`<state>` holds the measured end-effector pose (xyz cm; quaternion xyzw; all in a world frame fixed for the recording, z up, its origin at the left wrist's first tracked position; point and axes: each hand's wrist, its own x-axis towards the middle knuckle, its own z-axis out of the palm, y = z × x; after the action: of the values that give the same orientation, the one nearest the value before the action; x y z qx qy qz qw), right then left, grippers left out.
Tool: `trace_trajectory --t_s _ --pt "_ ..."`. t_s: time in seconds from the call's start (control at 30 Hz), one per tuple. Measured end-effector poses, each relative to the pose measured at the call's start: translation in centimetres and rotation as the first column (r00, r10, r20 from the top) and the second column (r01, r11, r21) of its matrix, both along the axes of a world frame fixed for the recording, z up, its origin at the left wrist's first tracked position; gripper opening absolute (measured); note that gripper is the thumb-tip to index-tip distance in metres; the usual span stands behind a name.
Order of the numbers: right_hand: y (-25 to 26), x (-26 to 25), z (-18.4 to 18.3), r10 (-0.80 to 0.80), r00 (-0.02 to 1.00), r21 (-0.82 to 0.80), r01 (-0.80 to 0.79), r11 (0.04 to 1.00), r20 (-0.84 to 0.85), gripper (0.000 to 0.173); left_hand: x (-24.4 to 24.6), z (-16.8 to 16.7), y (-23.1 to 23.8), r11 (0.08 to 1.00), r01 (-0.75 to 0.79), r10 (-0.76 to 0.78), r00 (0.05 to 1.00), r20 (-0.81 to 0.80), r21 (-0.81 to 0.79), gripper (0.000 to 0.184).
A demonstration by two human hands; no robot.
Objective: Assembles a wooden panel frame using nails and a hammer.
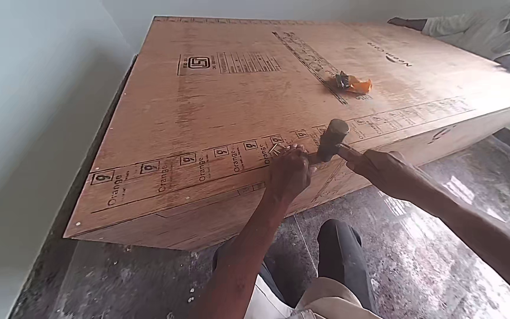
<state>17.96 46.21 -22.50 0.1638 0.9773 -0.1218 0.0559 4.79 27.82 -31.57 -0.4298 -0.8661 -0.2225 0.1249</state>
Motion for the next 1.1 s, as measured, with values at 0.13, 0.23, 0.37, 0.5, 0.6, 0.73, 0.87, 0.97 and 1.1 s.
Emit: trace_trajectory --t_s 0.13,0.23,0.37,0.5,0.6,0.73,0.87,0.97,1.1 --pt "-0.1 2.1 4.0 -0.053 0.888 -0.152 -0.019 0.988 -0.457 0.048 -0.1 0.4 -0.3 0.999 -0.015 0.016 0.999 0.051 -0.032 0.04" --pt "-0.5 2.2 6.5 -0.068 0.628 -0.241 -0.195 0.951 -0.775 0.047 0.1 -0.2 -0.2 1.0 0.001 -0.001 1.0 0.014 0.009 0.04" --pt "-1.2 1.4 1.9 -0.001 0.895 -0.096 -0.047 0.994 -0.446 0.039 -0.1 0.0 -0.5 1.0 -0.016 0.016 1.0 -0.007 -0.021 0.041" --pt "1.2 1.9 -1.2 -0.079 0.996 -0.049 0.076 0.996 -0.049 0.044 -0.1 0.9 -0.1 0.996 -0.029 0.035 0.997 0.064 -0.084 0.052" --pt "1.1 6.5 -5.1 -0.239 0.948 -0.352 0.155 0.923 -0.21 0.053 0.0 0.2 -0.3 0.996 -0.04 0.043 0.998 0.041 -0.075 0.06" --pt "-0.8 12.7 -12.0 -0.521 0.838 -0.811 0.186 0.555 -0.164 0.046 -0.5 0.3 -0.9 0.99 0.043 -0.051 0.997 0.055 0.137 0.071" --pt "-1.6 18.8 -19.4 -0.656 0.751 -0.874 0.372 0.314 0.084 0.043 -2.4 1.0 -3.8 0.976 -0.104 0.082 0.989 0.12 0.19 0.078" --pt "-1.4 22.3 -23.0 -0.69 0.696 -0.829 0.494 0.26 0.198 0.046 -3.6 2.1 -5.2 0.93 -0.235 0.304 0.925 0.229 -0.282 0.087" --pt "-0.4 23.9 -24.7 -0.712 0.652 -0.805 0.554 0.211 0.262 0.047 -3.9 2.6 -2.2 0.86 -0.166 0.303 0.927 0.222 -0.482 0.087"
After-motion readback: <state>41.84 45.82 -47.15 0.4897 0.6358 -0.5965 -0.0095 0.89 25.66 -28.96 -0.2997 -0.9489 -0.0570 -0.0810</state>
